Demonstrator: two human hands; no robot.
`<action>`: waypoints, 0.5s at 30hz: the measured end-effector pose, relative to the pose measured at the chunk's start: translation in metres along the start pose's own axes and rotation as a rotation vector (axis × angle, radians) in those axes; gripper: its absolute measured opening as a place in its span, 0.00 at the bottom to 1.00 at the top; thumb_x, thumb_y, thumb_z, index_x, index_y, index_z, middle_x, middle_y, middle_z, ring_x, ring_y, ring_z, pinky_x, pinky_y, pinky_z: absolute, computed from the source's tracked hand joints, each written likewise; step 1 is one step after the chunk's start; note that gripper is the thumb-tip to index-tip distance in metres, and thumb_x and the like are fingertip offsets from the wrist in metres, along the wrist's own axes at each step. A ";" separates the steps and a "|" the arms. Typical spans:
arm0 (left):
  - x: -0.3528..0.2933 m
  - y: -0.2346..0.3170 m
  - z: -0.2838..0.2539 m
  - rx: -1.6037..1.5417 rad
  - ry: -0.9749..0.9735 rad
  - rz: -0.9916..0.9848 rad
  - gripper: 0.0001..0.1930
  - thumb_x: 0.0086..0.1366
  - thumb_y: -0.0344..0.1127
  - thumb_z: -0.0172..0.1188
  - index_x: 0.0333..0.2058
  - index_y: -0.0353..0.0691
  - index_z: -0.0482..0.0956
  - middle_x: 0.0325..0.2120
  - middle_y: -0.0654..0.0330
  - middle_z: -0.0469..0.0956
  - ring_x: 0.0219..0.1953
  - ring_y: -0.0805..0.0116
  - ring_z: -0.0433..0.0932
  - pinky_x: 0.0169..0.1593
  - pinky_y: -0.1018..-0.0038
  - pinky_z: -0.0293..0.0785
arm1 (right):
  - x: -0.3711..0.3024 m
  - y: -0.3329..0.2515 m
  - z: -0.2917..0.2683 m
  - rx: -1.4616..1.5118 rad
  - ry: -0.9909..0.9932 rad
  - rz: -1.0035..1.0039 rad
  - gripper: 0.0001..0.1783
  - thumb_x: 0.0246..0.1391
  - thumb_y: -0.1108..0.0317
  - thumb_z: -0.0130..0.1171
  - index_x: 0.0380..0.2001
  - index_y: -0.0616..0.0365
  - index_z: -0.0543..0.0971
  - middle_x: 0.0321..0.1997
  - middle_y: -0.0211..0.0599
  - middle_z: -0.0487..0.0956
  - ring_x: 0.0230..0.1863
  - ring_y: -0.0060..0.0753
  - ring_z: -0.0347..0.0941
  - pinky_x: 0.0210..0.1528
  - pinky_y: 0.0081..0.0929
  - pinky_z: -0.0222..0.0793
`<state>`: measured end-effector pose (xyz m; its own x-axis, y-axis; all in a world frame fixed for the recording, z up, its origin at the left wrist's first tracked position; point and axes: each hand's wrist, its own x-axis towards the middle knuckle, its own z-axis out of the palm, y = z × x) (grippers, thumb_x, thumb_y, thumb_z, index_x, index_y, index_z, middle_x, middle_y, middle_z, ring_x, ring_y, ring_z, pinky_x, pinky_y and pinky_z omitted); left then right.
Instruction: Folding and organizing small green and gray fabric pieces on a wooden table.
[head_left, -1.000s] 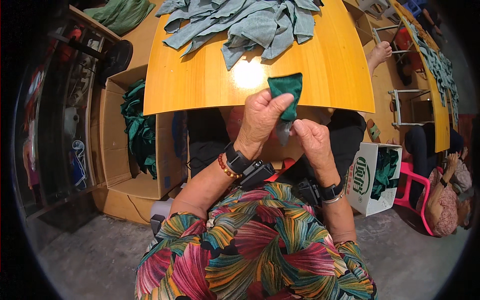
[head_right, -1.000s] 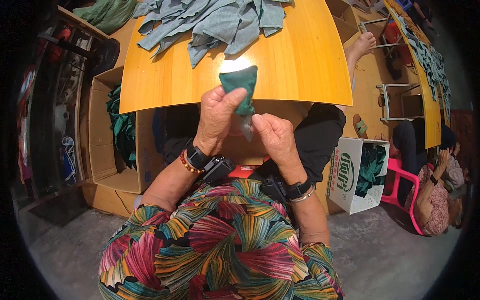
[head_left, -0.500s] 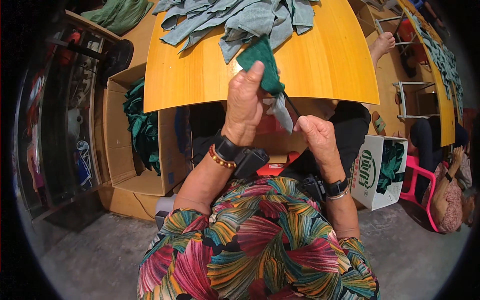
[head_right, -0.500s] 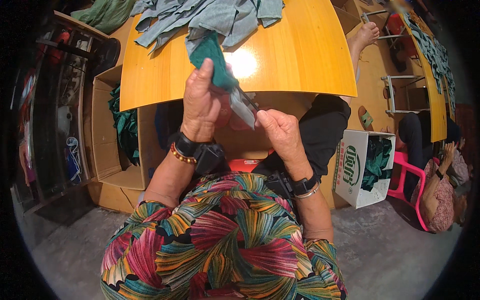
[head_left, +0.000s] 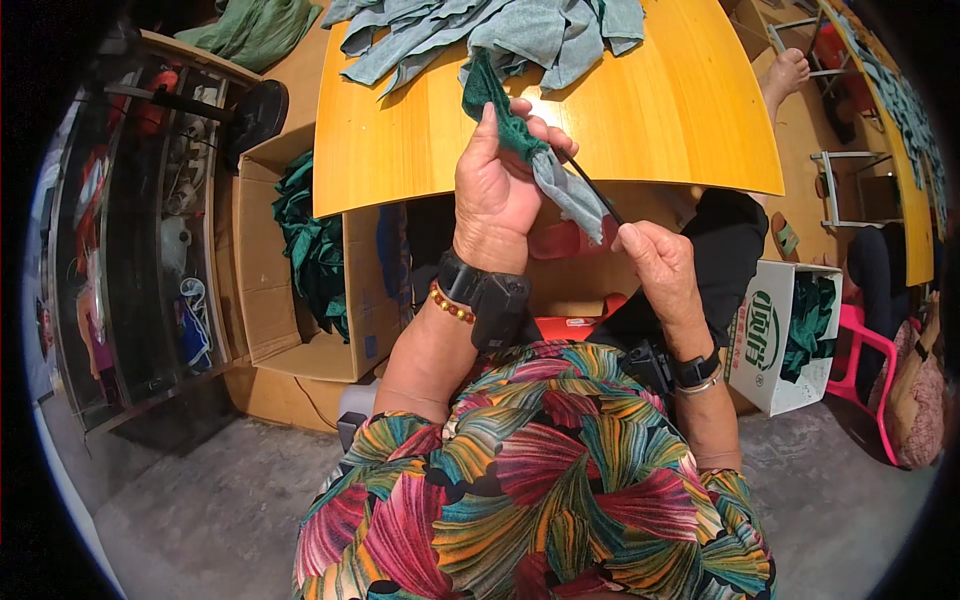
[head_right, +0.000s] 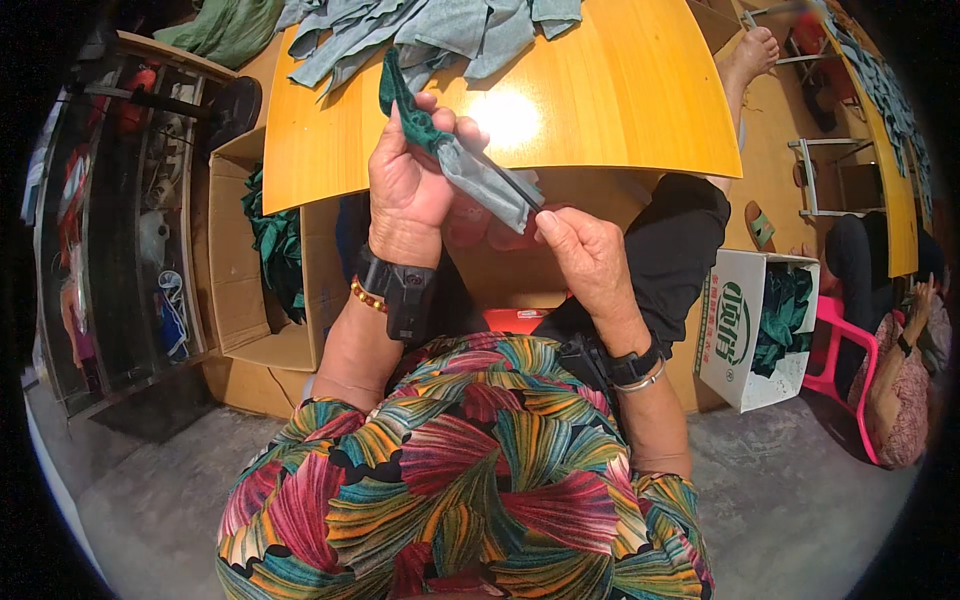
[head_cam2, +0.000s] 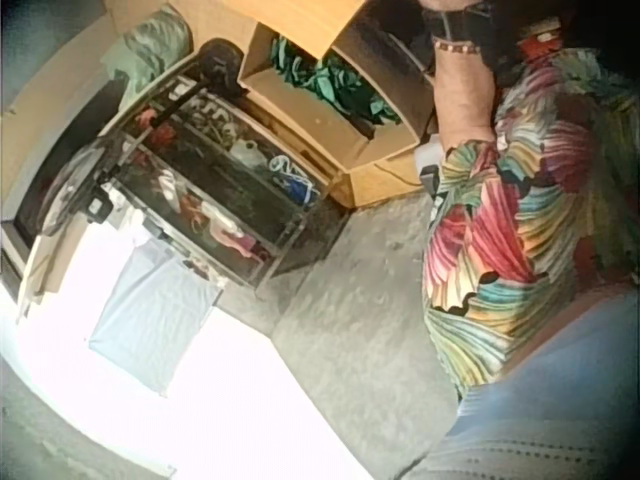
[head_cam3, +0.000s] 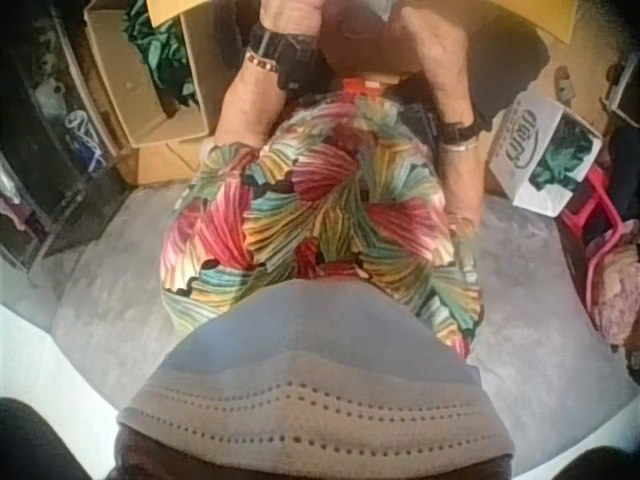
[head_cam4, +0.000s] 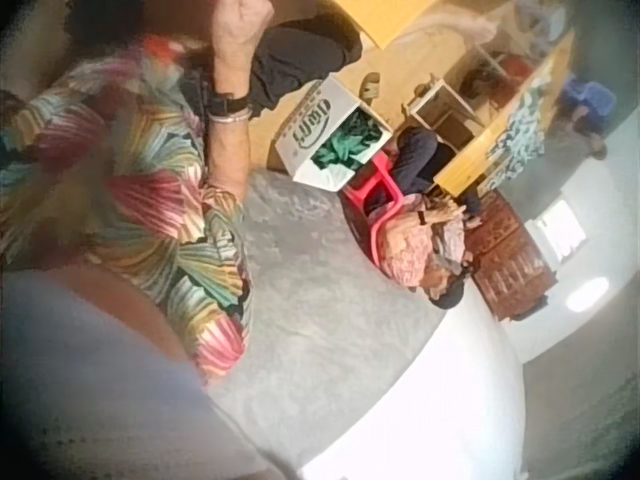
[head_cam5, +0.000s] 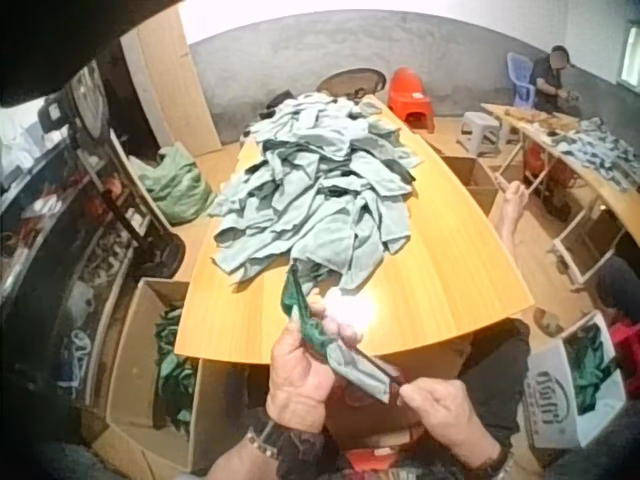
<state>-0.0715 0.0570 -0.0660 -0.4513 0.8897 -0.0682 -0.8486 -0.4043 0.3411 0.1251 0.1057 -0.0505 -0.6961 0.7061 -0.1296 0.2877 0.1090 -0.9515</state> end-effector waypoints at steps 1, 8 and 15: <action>0.001 0.000 0.003 0.006 -0.001 -0.003 0.15 0.63 0.45 0.47 0.37 0.40 0.72 0.24 0.58 0.72 0.33 0.57 0.71 0.46 0.56 0.66 | 0.001 -0.001 0.001 0.044 0.021 -0.012 0.16 0.55 0.63 0.52 0.22 0.65 0.75 0.19 0.29 0.72 0.24 0.18 0.66 0.28 0.18 0.63; 0.000 -0.009 0.000 -0.004 -0.044 -0.016 0.15 0.62 0.46 0.48 0.36 0.39 0.71 0.18 0.59 0.71 0.33 0.55 0.74 0.44 0.57 0.68 | 0.014 -0.023 0.017 0.259 0.186 -0.189 0.13 0.49 0.71 0.59 0.38 0.65 0.73 0.22 0.29 0.73 0.25 0.16 0.67 0.25 0.14 0.63; -0.005 -0.024 0.007 -0.012 -0.108 -0.077 0.22 0.58 0.54 0.50 0.38 0.41 0.74 0.20 0.61 0.71 0.36 0.54 0.72 0.51 0.49 0.63 | 0.029 -0.009 0.027 0.163 0.089 -0.211 0.11 0.46 0.71 0.59 0.33 0.64 0.74 0.19 0.28 0.71 0.22 0.13 0.64 0.24 0.16 0.62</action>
<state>-0.0468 0.0640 -0.0675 -0.3530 0.9356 0.0077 -0.8832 -0.3359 0.3273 0.0847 0.1059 -0.0533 -0.6668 0.7392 0.0941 0.0284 0.1514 -0.9881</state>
